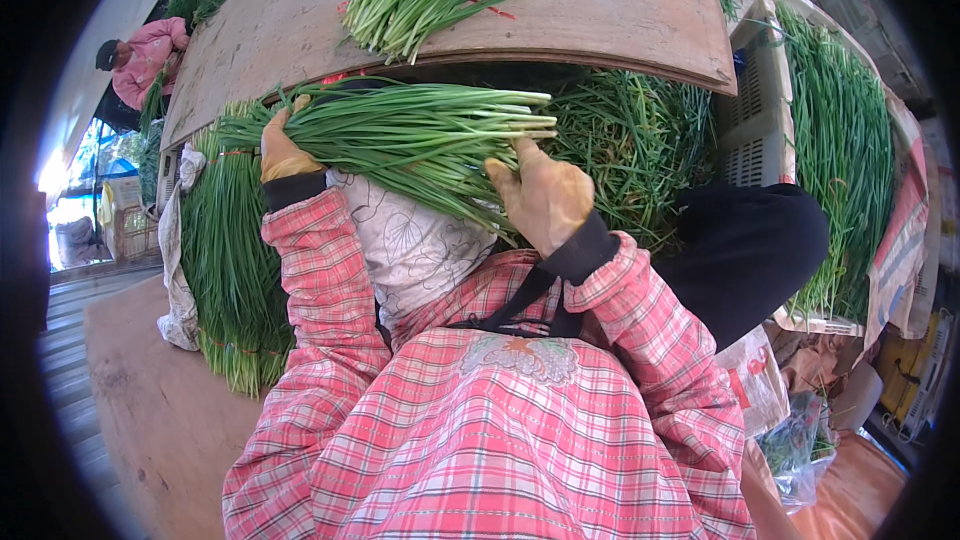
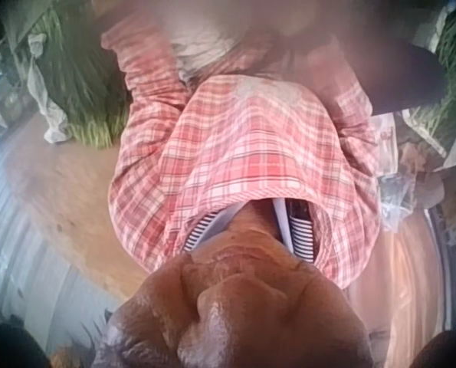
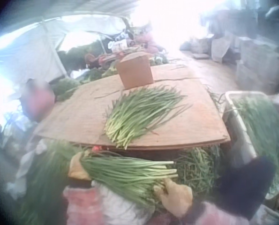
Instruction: The person sorts a bunch of leeks by hand, removing outer leaves and debris before placing them into a basket.
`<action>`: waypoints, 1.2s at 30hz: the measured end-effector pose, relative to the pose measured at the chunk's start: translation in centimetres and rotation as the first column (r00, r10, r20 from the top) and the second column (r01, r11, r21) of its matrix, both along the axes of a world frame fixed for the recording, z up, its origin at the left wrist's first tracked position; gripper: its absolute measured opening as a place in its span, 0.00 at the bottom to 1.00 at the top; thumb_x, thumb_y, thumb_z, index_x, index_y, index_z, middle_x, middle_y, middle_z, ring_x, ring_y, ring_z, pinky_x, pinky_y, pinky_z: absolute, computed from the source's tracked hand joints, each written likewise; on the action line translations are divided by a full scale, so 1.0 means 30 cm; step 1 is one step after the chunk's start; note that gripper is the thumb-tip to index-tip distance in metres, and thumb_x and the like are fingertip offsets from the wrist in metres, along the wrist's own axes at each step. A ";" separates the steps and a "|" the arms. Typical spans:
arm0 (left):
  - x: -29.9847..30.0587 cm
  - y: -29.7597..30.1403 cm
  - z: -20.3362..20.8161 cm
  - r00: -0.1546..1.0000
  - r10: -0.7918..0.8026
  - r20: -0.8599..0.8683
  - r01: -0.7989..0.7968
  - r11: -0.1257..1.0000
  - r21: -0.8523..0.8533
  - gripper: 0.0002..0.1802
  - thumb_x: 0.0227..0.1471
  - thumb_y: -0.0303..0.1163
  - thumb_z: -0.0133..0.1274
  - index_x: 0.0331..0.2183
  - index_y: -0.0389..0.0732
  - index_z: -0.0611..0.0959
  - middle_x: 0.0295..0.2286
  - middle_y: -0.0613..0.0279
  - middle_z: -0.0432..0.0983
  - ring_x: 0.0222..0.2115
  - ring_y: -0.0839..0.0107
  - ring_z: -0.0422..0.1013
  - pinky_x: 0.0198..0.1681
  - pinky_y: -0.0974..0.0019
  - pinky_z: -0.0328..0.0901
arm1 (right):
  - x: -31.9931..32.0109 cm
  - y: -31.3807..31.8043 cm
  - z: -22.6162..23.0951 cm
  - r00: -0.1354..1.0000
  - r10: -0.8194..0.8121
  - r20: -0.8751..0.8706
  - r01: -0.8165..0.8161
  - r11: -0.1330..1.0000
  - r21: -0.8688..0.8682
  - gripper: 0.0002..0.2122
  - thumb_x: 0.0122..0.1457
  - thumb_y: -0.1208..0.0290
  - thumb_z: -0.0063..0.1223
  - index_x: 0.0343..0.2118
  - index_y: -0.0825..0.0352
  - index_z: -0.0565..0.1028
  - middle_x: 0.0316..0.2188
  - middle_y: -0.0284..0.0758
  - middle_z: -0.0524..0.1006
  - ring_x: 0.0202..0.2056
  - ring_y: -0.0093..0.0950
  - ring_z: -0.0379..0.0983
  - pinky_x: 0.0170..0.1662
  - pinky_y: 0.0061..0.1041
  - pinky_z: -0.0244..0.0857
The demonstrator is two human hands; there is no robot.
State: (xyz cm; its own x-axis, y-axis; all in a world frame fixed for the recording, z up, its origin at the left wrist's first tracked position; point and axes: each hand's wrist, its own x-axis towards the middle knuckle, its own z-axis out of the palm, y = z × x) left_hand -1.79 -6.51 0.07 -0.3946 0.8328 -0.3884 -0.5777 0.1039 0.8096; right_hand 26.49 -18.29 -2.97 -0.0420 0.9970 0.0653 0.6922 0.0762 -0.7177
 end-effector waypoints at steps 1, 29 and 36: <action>-0.007 0.005 -0.003 0.998 0.003 0.059 -0.002 1.000 -0.014 0.18 0.52 0.37 0.35 0.33 0.35 0.76 0.32 0.52 0.74 0.32 0.55 0.70 0.37 0.54 0.66 | -0.012 0.021 0.002 0.940 -0.047 -0.339 -0.022 0.981 -0.195 0.11 0.53 0.66 0.50 0.31 0.72 0.69 0.14 0.32 0.70 0.16 0.24 0.68 0.18 0.22 0.59; -0.105 -0.022 -0.045 0.994 0.032 0.108 -0.030 0.999 -0.012 0.18 0.52 0.37 0.35 0.32 0.36 0.76 0.30 0.55 0.74 0.31 0.58 0.69 0.38 0.56 0.65 | 0.424 -0.137 -0.041 -0.033 0.339 -0.940 -0.650 0.707 0.278 0.04 0.43 0.82 0.54 0.23 0.77 0.75 0.22 0.45 0.76 0.19 0.26 0.68 0.21 0.21 0.59; -0.061 -0.097 0.001 0.999 0.038 -0.028 -0.040 0.996 -0.081 0.23 0.52 0.39 0.31 0.39 0.35 0.75 0.35 0.50 0.73 0.34 0.55 0.70 0.40 0.54 0.65 | 0.417 -0.154 -0.030 0.887 0.077 0.456 0.005 0.984 -0.176 0.08 0.46 0.68 0.55 0.21 0.69 0.75 0.14 0.36 0.73 0.16 0.30 0.70 0.19 0.27 0.61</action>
State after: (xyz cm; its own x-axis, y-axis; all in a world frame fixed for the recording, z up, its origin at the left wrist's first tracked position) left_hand -3.62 -9.41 0.10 -0.4372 0.7825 -0.4432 -0.5608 0.1480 0.8146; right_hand 38.99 -22.90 -3.87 -0.0628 0.9885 -0.1378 0.9458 0.0148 -0.3244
